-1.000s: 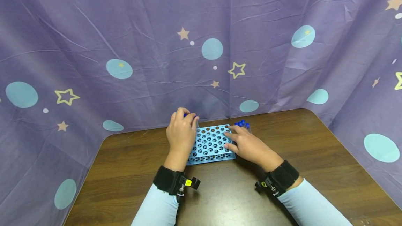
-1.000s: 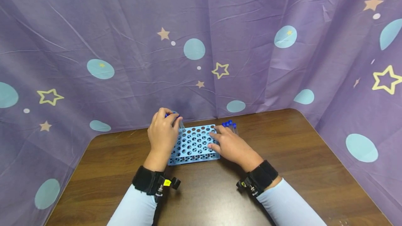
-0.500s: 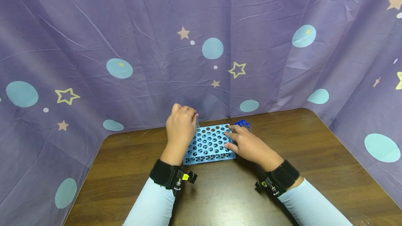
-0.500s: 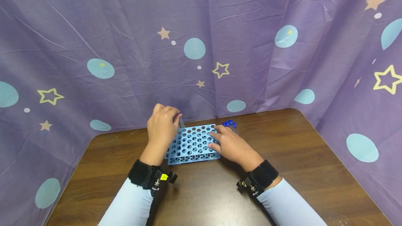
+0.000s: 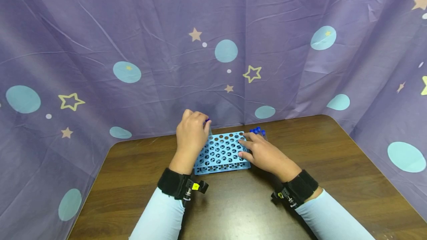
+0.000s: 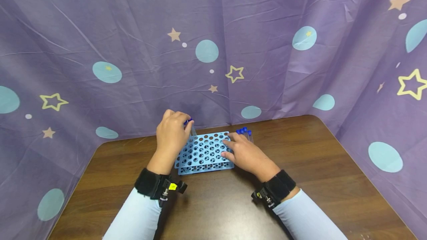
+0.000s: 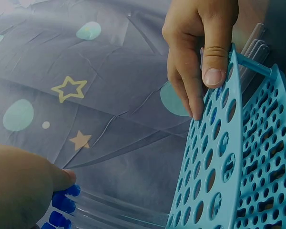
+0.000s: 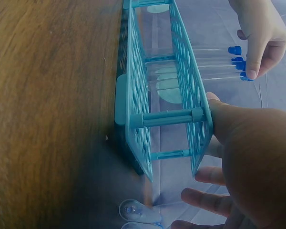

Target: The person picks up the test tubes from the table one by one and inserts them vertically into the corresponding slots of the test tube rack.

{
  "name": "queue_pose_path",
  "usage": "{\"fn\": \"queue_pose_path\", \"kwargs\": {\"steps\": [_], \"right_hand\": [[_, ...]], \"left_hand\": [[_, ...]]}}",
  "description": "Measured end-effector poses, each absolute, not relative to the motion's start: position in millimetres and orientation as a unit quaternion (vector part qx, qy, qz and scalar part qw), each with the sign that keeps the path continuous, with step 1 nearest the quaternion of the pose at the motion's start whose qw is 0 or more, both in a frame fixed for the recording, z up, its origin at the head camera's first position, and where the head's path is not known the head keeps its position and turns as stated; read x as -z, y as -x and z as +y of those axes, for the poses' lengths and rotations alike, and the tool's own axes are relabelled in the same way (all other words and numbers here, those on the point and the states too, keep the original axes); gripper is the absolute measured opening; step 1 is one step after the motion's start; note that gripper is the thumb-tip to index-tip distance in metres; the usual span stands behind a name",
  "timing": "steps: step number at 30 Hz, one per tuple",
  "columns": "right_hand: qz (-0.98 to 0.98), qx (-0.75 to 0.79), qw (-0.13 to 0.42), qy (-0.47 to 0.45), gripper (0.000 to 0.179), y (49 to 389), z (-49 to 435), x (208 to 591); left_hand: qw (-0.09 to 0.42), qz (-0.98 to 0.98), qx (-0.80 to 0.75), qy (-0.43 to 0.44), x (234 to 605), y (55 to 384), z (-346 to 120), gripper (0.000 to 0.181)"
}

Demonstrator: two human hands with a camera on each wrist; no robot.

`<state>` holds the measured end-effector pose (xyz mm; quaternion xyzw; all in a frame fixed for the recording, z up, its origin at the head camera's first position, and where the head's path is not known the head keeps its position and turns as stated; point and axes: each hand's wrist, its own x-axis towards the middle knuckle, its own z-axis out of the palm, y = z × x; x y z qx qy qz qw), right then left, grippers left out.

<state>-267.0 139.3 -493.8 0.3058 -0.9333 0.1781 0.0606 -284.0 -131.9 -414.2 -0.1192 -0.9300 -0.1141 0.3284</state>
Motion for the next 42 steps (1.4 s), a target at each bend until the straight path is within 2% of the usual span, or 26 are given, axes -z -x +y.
{"fn": "queue_pose_path", "kwargs": {"steps": [17, 32, 42], "right_hand": [[-0.933, -0.178, 0.063, -0.305, 0.061, 266.9, 139.4, 494.0], [-0.936, -0.179, 0.047, -0.298, 0.064, 267.3, 139.3, 493.3], [-0.936, -0.182, 0.046, -0.299, 0.064, 266.4, 139.5, 493.1]], "left_hand": [[0.311, -0.935, 0.123, 0.118, 412.7, 281.0, -132.8, 0.023], [0.381, -0.889, 0.210, 0.142, 423.9, 265.9, -151.0, 0.020], [0.417, -0.870, 0.232, 0.123, 443.6, 257.0, -181.4, 0.017]]}}
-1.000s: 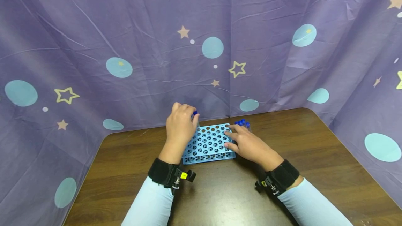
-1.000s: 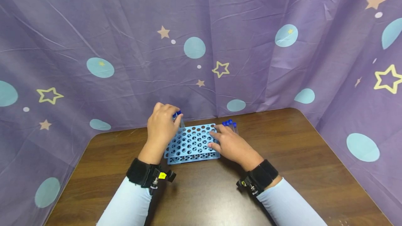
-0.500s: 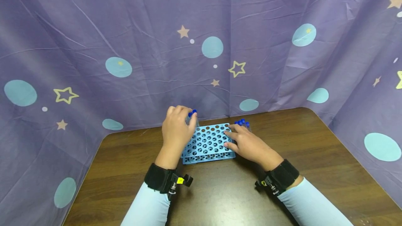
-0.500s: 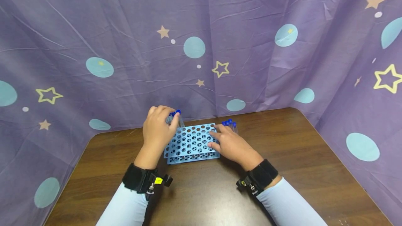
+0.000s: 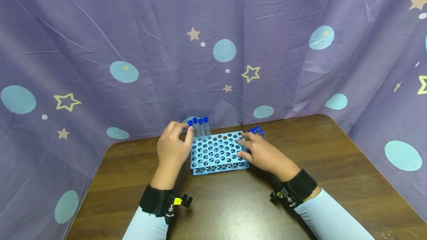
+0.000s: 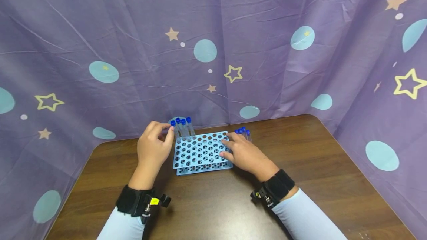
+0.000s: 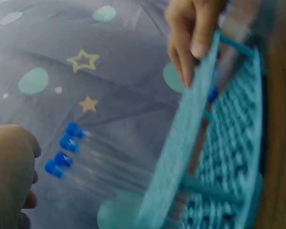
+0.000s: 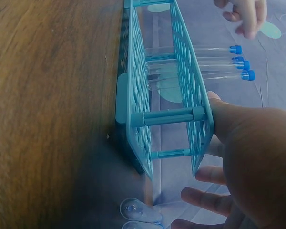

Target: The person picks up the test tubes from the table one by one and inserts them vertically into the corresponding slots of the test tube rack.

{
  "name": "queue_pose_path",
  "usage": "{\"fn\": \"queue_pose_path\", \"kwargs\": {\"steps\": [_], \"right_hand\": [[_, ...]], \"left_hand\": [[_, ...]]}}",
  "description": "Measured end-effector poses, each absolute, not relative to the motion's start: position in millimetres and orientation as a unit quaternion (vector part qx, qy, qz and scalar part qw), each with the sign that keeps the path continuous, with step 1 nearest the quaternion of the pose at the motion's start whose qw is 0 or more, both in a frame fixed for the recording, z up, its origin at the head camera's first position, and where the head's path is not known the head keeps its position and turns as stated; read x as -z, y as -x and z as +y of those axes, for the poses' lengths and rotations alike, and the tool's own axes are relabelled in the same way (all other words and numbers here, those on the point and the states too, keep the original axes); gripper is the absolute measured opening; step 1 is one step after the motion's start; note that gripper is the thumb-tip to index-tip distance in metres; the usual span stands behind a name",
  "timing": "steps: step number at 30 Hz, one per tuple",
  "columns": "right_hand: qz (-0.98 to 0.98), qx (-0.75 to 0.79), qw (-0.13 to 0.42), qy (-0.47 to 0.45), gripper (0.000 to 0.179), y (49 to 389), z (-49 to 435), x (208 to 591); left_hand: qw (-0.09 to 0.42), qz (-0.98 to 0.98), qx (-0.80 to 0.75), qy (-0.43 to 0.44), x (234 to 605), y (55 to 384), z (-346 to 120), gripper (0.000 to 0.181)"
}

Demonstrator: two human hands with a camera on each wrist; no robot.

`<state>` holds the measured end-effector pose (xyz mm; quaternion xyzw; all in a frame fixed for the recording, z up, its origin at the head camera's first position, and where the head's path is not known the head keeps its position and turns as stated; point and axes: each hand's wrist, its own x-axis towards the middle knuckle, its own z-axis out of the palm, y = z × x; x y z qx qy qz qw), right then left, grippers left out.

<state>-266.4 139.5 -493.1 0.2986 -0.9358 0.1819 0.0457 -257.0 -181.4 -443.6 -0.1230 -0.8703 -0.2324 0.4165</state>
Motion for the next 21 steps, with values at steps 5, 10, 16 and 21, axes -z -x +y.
{"fn": "queue_pose_path", "kwargs": {"steps": [5, 10, 16, 21], "right_hand": [[-0.937, -0.181, 0.044, -0.296, 0.064, 266.7, 138.7, 491.7], [-0.937, -0.181, 0.041, -0.296, 0.065, 266.5, 138.0, 491.3], [-0.936, -0.183, 0.043, -0.297, 0.063, 266.4, 138.6, 492.7], [-0.935, -0.186, 0.046, -0.297, 0.063, 266.0, 139.9, 494.3]], "left_hand": [[0.429, -0.871, 0.206, 0.120, 456.1, 254.5, -194.6, 0.013], [0.354, -0.898, 0.254, 0.059, 467.1, 254.3, -207.5, 0.016], [0.185, -0.927, 0.322, -0.049, 487.0, 254.1, -220.5, 0.024], [0.121, -0.935, 0.333, -0.030, 502.2, 254.7, -224.3, 0.031]]}}
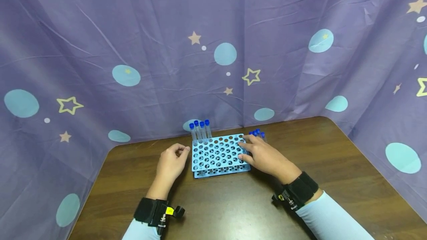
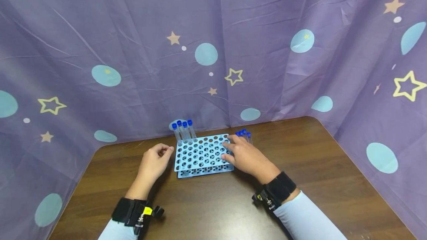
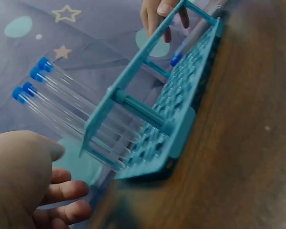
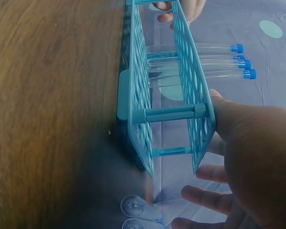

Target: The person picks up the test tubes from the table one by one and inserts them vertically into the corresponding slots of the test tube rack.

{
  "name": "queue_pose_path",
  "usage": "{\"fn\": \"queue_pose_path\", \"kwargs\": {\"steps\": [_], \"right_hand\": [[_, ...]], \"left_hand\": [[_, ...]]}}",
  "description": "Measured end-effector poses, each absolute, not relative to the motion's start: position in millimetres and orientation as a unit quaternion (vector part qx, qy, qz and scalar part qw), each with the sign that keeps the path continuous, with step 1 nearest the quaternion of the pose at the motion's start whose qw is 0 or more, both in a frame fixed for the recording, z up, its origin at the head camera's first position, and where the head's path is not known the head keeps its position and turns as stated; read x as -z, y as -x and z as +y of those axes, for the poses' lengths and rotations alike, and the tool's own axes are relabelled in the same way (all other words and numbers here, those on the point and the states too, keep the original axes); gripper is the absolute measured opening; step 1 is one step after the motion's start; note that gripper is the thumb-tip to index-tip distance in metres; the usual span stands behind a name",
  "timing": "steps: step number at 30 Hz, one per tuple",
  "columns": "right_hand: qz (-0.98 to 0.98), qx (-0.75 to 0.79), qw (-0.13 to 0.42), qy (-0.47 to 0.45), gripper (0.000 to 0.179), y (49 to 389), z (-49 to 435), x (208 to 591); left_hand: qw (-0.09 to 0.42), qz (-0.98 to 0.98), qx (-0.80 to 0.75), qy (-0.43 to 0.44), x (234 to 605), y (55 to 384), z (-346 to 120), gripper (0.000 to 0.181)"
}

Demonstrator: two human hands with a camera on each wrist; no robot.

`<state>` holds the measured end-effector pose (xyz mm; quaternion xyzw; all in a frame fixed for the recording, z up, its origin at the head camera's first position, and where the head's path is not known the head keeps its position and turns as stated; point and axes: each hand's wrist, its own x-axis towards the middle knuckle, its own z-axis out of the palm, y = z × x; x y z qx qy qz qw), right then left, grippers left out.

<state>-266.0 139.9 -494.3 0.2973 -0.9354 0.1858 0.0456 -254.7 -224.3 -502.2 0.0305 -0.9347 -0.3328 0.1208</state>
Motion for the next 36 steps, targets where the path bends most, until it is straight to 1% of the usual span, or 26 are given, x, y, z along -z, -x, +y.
{"fn": "queue_pose_path", "kwargs": {"steps": [4, 10, 14, 23, 28, 36], "right_hand": [[-0.935, -0.186, 0.046, -0.299, 0.063, 265.3, 141.0, 496.4], [-0.937, -0.181, 0.053, -0.296, 0.062, 262.7, 146.7, 500.0], [-0.935, -0.181, 0.060, -0.300, 0.062, 261.7, 148.1, 501.3], [-0.934, -0.178, 0.063, -0.304, 0.062, 264.4, 142.8, 502.3], [-0.933, -0.178, 0.064, -0.306, 0.062, 265.6, 141.0, 500.9], [-0.933, -0.178, 0.060, -0.306, 0.062, 266.0, 139.8, 497.3]], "left_hand": [[0.092, -0.925, 0.369, -0.020, 512.3, 252.7, -221.8, 0.035], [0.012, -0.871, 0.491, -0.014, 525.9, 253.4, -211.5, 0.039], [-0.018, -0.857, 0.515, -0.003, 530.0, 251.5, -204.9, 0.038], [-0.023, -0.829, 0.557, -0.030, 535.1, 247.7, -196.6, 0.037], [-0.017, -0.819, 0.572, -0.038, 536.0, 247.5, -196.0, 0.039], [-0.012, -0.804, 0.594, -0.025, 537.5, 248.3, -201.5, 0.041]]}}
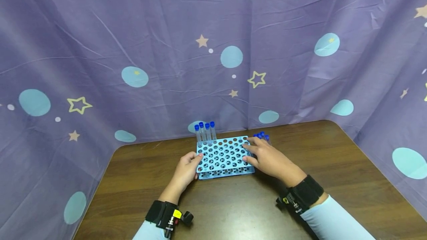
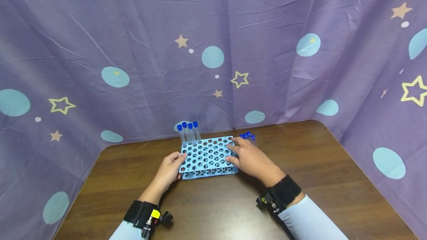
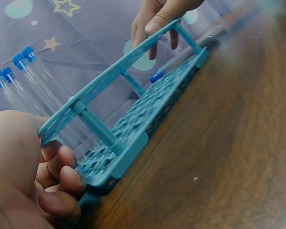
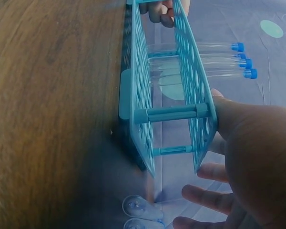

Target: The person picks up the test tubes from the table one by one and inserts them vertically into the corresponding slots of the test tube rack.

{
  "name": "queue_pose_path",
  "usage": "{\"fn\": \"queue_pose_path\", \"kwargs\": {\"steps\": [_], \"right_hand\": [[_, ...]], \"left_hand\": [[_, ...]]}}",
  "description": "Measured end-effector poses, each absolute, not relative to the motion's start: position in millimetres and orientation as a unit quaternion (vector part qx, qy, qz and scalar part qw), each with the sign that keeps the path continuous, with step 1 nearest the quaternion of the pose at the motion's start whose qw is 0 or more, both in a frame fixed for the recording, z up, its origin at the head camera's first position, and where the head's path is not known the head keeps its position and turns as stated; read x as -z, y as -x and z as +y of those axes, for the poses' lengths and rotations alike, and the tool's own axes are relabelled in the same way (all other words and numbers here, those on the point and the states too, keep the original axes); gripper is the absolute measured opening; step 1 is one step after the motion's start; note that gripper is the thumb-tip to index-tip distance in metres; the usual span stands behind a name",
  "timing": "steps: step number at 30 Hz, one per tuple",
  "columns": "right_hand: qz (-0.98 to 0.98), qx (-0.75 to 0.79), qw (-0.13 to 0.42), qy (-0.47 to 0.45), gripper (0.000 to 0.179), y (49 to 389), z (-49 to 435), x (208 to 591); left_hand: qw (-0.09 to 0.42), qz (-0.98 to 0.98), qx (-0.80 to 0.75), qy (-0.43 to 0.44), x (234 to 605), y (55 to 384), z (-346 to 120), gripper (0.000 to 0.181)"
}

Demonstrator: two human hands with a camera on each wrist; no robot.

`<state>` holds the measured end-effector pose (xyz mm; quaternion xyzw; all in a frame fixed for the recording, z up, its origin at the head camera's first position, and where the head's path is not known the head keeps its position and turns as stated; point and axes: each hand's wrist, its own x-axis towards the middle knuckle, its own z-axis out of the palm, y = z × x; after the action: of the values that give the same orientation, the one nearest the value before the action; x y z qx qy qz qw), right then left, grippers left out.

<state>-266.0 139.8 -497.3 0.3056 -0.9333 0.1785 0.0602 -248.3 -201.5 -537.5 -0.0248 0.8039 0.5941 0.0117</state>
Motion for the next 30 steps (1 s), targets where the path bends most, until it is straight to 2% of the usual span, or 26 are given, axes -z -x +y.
{"fn": "queue_pose_path", "kwargs": {"steps": [15, 23, 30], "right_hand": [[-0.931, -0.163, 0.076, -0.317, 0.062, 266.0, 139.6, 495.5], [-0.928, -0.175, 0.064, -0.324, 0.056, 271.6, 151.6, 492.1], [-0.945, -0.165, 0.079, -0.271, 0.046, 280.5, 165.1, 487.6]], "left_hand": [[0.023, 0.793, -0.609, 0.015, 539.1, 250.3, -203.3, 0.036], [0.021, 0.802, -0.596, 0.010, 537.5, 251.9, -201.6, 0.033], [0.019, 0.802, -0.596, 0.009, 538.0, 251.8, -201.4, 0.033]]}}
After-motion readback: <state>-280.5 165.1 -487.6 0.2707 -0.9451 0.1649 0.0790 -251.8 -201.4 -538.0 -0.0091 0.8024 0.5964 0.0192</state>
